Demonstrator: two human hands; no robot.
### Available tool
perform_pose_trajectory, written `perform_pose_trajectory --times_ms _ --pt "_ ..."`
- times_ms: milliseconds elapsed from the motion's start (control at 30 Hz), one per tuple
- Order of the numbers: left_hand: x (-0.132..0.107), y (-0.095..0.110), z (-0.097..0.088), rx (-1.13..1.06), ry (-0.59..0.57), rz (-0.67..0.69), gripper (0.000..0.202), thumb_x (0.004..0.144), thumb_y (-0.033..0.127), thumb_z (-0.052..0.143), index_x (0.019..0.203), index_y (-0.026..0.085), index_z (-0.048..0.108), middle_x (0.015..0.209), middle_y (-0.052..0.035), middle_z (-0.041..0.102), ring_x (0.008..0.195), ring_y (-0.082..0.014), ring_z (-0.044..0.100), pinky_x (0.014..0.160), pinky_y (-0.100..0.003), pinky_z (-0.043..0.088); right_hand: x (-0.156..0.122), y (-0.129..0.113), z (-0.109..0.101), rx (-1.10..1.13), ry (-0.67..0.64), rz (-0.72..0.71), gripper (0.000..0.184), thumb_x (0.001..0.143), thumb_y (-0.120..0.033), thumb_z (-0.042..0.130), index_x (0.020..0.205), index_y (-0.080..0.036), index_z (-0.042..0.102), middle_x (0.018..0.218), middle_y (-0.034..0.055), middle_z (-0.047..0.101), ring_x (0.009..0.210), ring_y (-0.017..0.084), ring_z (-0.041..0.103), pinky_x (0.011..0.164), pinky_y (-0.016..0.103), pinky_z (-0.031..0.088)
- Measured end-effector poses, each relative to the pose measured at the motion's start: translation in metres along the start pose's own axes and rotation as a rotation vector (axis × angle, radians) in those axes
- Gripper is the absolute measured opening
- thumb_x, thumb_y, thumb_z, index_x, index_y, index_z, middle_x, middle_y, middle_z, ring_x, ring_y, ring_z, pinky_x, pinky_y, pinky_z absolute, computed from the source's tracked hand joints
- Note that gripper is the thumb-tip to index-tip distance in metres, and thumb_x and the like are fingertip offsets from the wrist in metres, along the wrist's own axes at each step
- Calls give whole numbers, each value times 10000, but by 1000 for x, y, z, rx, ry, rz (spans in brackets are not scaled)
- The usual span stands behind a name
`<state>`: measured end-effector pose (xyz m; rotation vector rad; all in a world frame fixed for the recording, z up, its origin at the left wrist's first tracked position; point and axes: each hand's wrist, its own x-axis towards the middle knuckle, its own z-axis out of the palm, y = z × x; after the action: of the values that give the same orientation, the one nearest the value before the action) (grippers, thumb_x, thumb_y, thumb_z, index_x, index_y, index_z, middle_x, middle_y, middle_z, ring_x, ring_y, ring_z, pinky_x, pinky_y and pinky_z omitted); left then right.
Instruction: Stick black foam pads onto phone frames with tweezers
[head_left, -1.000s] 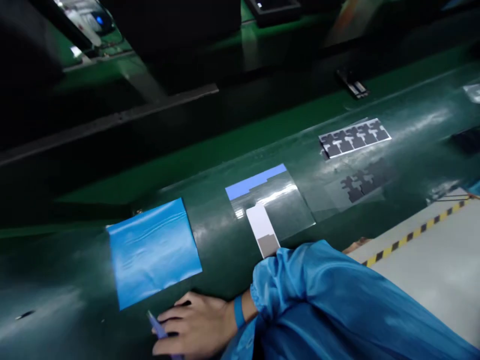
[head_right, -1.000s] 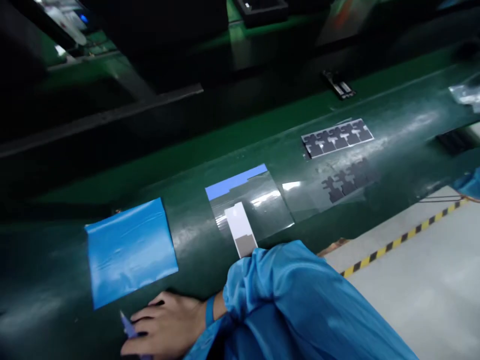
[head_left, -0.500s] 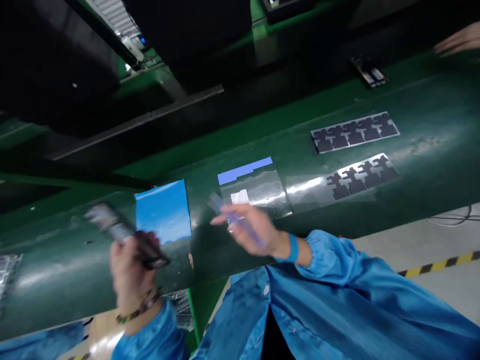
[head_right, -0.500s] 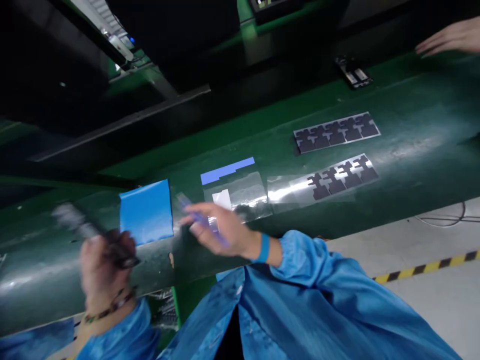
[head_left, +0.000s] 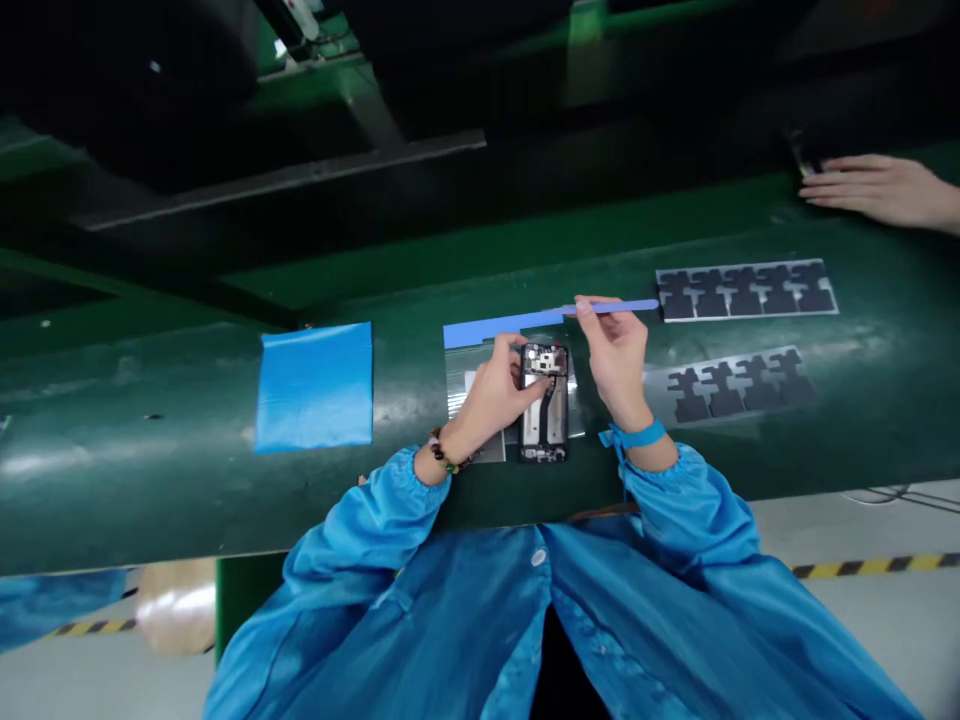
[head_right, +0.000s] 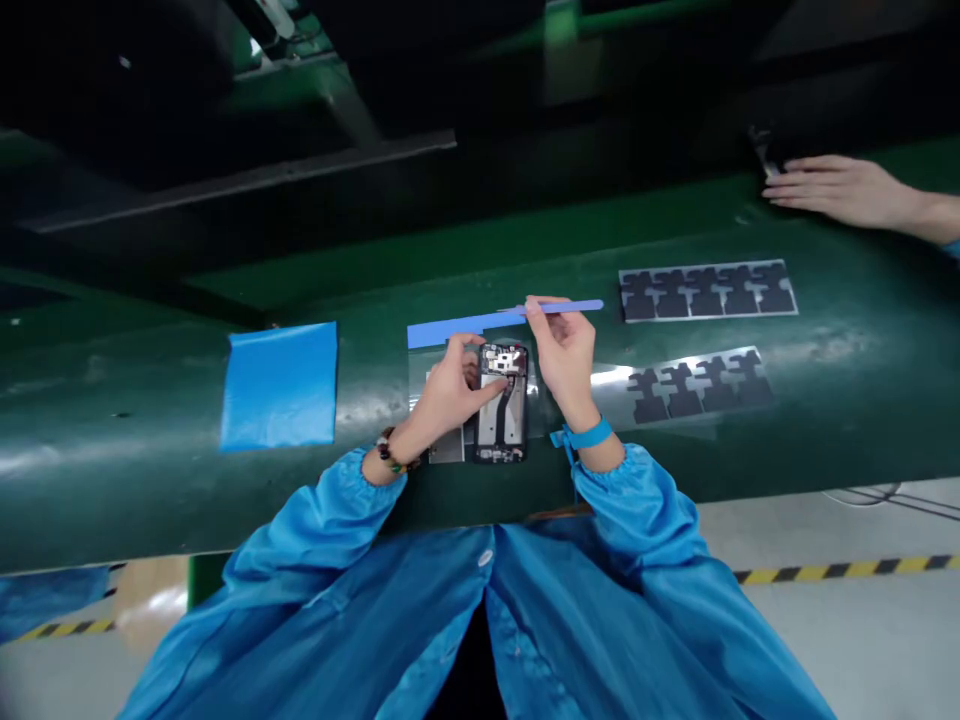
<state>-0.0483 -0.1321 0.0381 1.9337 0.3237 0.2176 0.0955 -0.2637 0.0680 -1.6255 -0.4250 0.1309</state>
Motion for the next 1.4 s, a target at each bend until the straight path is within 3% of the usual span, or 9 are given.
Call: perform_pose_trajectory --times_ms 100,167,300,533,633,800,900,1133,1400 --pt "-5 1 -19 330 100 177 351 952 329 787 1252 237 631 1167 -112 707 1096 -290 698 932 -482 616 0 5 27 16 -65 37 327 893 -485 866 954 -229 672 894 14 779 893 208 804 857 356 662" --pt "-11 -2 -30 487 56 268 360 997 385 737 1311 219 673 1353 -151 692 1267 -348 643 1037 -553 571 -3 6 41 -29 -120 48 339 873 -448 880 878 -246 608 848 4 758 866 210 800 817 348 653" --pt "-24 -11 -33 570 -38 301 421 1040 494 649 1385 264 721 1462 -132 700 1358 -367 629 1111 -608 519 -11 11 56 -197 -200 22 294 927 -424 818 845 -264 585 855 16 759 888 217 781 897 398 646" --pt "-29 -11 -26 542 -30 270 447 1061 481 595 1432 270 728 1489 -118 701 1398 -345 630 1227 -611 465 -14 13 71 -239 -243 11 260 954 -401 808 873 -268 600 865 15 765 878 216 786 875 397 646" --pt "-30 -12 -26 540 -10 286 445 1060 469 605 1414 233 737 1495 -127 698 1402 -349 628 1249 -617 442 -10 7 57 -145 -211 40 275 951 -375 821 896 -267 574 873 3 771 864 215 799 858 394 652" --pt "-28 -15 -24 490 47 335 408 1063 384 616 1401 175 710 1530 -117 675 1369 -309 645 1244 -567 439 -24 -6 -12 -110 29 13 392 881 -315 894 860 -265 506 865 -37 751 822 189 782 872 397 656" --pt "-23 -18 -20 423 37 411 315 1059 354 637 1313 197 737 1479 -96 710 1304 -276 671 1159 -505 496 -46 -8 -39 -151 -12 52 357 870 -302 900 842 -254 548 853 -26 744 844 184 765 882 394 647" --pt "-18 -25 -10 413 41 488 208 1066 293 649 1233 218 747 1385 -62 764 1236 -237 698 1056 -439 503 -63 4 -37 -204 -138 56 321 902 -331 870 839 -253 565 833 -19 718 913 199 756 1000 452 615" --pt "-17 -26 -12 474 49 533 182 1053 305 677 1186 239 782 1381 -47 769 1216 -241 698 1033 -440 511 -62 3 -38 -212 -176 33 294 918 -285 849 835 -246 569 854 -12 730 914 193 757 974 439 623"
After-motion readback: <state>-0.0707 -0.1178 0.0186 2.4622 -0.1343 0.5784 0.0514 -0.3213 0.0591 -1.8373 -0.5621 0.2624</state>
